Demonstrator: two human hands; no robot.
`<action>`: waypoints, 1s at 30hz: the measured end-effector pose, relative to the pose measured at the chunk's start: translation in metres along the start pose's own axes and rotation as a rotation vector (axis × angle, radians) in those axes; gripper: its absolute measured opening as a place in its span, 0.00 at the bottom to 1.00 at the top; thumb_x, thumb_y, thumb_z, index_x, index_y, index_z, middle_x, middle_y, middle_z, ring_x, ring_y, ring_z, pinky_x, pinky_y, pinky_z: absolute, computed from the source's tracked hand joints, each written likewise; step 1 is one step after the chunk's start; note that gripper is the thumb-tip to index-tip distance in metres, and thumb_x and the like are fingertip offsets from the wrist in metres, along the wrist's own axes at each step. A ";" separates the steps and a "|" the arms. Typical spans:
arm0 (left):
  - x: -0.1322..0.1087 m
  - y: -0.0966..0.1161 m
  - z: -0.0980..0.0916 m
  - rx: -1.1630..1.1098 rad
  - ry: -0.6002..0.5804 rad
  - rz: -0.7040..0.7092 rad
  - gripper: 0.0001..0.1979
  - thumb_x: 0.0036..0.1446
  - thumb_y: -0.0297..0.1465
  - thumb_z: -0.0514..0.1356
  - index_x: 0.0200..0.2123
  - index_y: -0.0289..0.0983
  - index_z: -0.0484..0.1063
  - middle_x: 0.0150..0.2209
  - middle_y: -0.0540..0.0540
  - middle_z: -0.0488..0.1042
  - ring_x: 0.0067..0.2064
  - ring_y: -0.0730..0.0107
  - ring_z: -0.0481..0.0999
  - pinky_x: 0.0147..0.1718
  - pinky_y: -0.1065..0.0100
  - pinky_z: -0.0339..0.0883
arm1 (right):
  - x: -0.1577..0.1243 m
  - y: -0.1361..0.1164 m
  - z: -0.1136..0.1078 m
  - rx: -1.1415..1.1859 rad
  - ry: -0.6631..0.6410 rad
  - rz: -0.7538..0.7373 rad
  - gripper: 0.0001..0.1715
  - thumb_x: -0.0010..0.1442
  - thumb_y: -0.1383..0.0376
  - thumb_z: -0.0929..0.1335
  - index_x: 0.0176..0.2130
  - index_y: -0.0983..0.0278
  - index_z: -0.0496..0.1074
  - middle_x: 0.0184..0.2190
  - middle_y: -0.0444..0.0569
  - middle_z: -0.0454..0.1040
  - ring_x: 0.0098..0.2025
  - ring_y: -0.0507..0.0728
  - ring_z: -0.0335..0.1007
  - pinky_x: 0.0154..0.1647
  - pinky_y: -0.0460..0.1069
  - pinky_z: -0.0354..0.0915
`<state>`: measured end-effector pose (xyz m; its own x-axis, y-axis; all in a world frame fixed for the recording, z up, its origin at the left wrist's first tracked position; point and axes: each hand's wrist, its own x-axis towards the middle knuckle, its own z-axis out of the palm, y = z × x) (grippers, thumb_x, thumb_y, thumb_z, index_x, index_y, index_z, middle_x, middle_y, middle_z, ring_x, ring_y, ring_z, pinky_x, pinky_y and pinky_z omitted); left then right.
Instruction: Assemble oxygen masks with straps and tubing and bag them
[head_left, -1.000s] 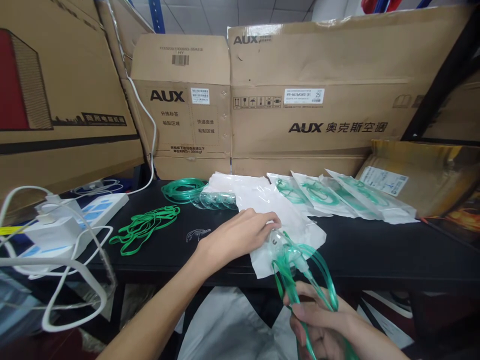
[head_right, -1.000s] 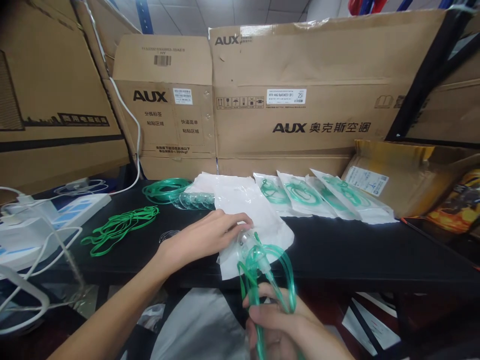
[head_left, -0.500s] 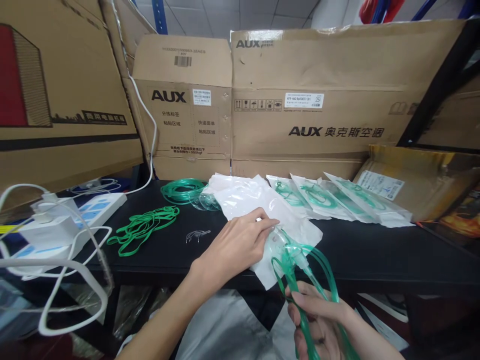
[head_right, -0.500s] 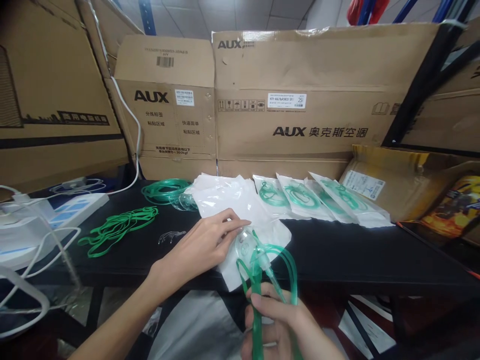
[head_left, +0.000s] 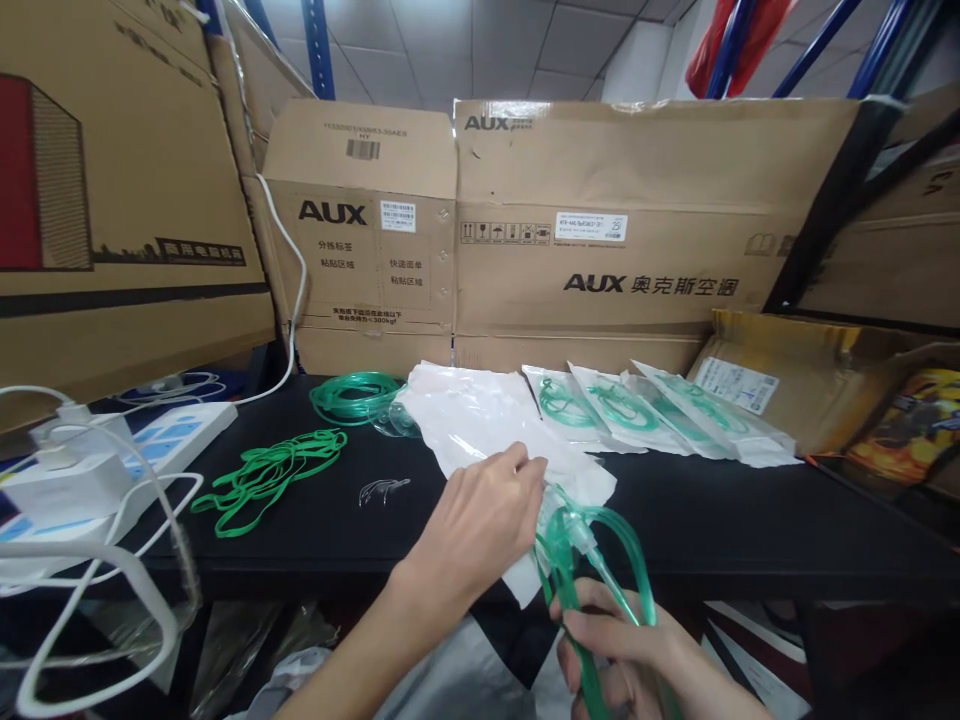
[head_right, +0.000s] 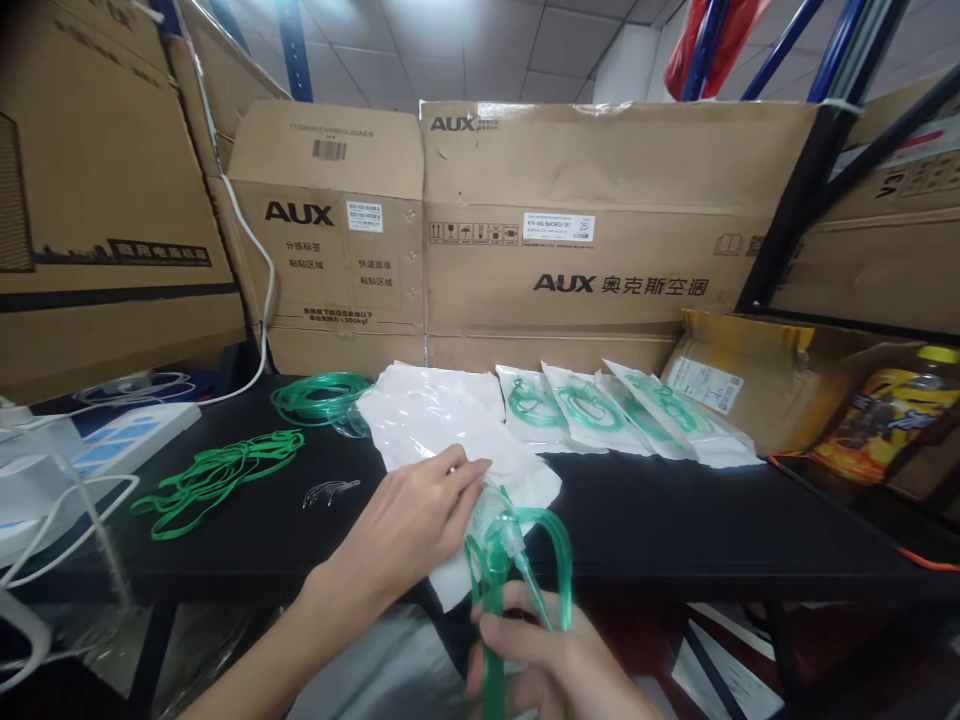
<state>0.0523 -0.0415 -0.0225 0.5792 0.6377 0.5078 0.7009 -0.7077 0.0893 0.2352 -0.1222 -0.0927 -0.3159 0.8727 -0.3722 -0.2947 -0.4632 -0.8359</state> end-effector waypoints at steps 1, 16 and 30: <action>0.000 0.003 0.002 0.023 -0.001 0.029 0.17 0.73 0.29 0.48 0.52 0.38 0.76 0.41 0.46 0.75 0.36 0.61 0.79 0.30 0.64 0.70 | 0.000 -0.003 0.001 -0.032 -0.021 -0.001 0.26 0.48 0.53 0.81 0.38 0.67 0.75 0.24 0.50 0.80 0.29 0.59 0.80 0.33 0.50 0.72; 0.000 0.004 -0.003 -0.636 -0.058 0.267 0.16 0.75 0.31 0.52 0.57 0.38 0.77 0.53 0.47 0.82 0.53 0.68 0.81 0.56 0.67 0.71 | -0.018 -0.046 0.018 -0.072 -0.024 -0.017 0.14 0.61 0.62 0.73 0.42 0.66 0.70 0.25 0.50 0.80 0.19 0.57 0.78 0.19 0.48 0.72; 0.000 0.007 -0.007 -0.807 -0.185 0.162 0.17 0.73 0.30 0.54 0.58 0.40 0.78 0.52 0.49 0.83 0.49 0.67 0.83 0.51 0.69 0.74 | -0.004 -0.051 0.004 -0.112 -0.151 -0.020 0.09 0.63 0.67 0.72 0.43 0.66 0.70 0.27 0.49 0.80 0.20 0.55 0.77 0.21 0.48 0.75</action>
<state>0.0544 -0.0482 -0.0155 0.7551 0.4997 0.4245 0.1317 -0.7499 0.6483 0.2480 -0.1028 -0.0467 -0.4455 0.8446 -0.2968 -0.2031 -0.4183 -0.8853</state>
